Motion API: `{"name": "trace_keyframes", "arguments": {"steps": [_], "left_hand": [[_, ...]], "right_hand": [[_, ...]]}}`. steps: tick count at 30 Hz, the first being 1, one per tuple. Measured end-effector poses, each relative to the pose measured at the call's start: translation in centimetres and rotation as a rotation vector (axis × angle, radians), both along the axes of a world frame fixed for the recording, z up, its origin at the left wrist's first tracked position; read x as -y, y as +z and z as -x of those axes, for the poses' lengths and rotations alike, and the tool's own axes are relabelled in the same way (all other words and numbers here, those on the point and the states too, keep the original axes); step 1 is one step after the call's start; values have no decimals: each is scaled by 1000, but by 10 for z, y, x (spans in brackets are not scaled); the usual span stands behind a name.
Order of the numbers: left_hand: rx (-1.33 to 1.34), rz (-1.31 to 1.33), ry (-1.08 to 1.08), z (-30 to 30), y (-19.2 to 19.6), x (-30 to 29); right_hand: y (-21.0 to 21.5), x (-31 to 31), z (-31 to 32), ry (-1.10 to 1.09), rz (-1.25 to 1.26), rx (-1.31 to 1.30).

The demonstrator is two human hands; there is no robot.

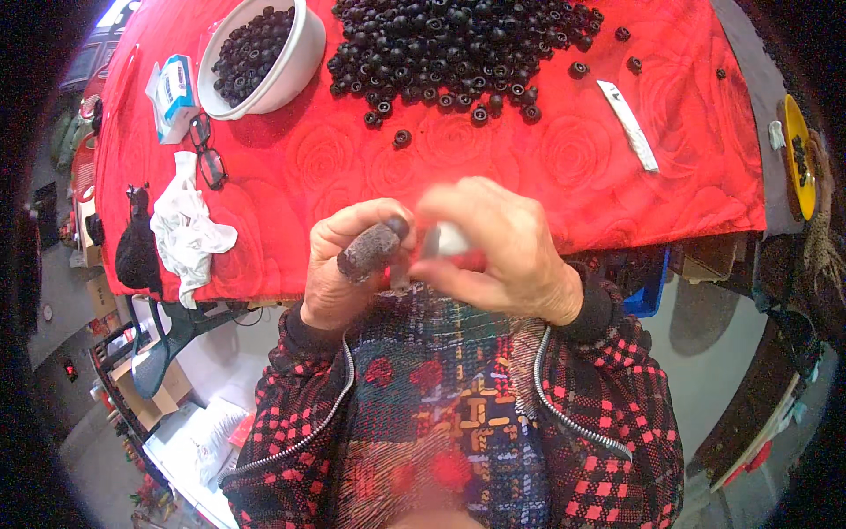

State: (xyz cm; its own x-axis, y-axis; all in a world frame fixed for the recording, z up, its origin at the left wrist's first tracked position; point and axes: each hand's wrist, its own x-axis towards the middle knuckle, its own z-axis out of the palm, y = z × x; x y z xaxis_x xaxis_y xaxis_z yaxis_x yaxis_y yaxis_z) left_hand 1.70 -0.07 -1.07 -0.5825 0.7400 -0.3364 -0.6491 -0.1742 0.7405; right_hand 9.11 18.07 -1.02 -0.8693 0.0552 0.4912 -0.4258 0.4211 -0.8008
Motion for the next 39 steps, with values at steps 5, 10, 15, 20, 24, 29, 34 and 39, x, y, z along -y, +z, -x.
{"name": "trace_keyframes", "arguments": {"steps": [5,10,15,20,24,29,34,39], "left_hand": [[-55,-11,-13,2,-3,3],[-70,-6,-29,4,-4,3],[-132,-1,-13,4,-7,2],[-168,21,-51,7,-9,0],[-112,18,-54,8,-9,1],[-103,26,-52,9,-9,1],[-118,12,-40,9,-12,0],[-84,19,-44,9,-13,-1]], "right_hand": [[4,-10,1,23,-30,233],[0,-8,4,-12,-106,231],[-1,-8,7,5,-117,236],[0,-9,8,11,-124,224],[-4,-10,9,20,-104,225],[-5,-11,10,28,-96,225],[-7,-12,10,31,-106,232],[-8,-14,11,35,-87,227]]}}
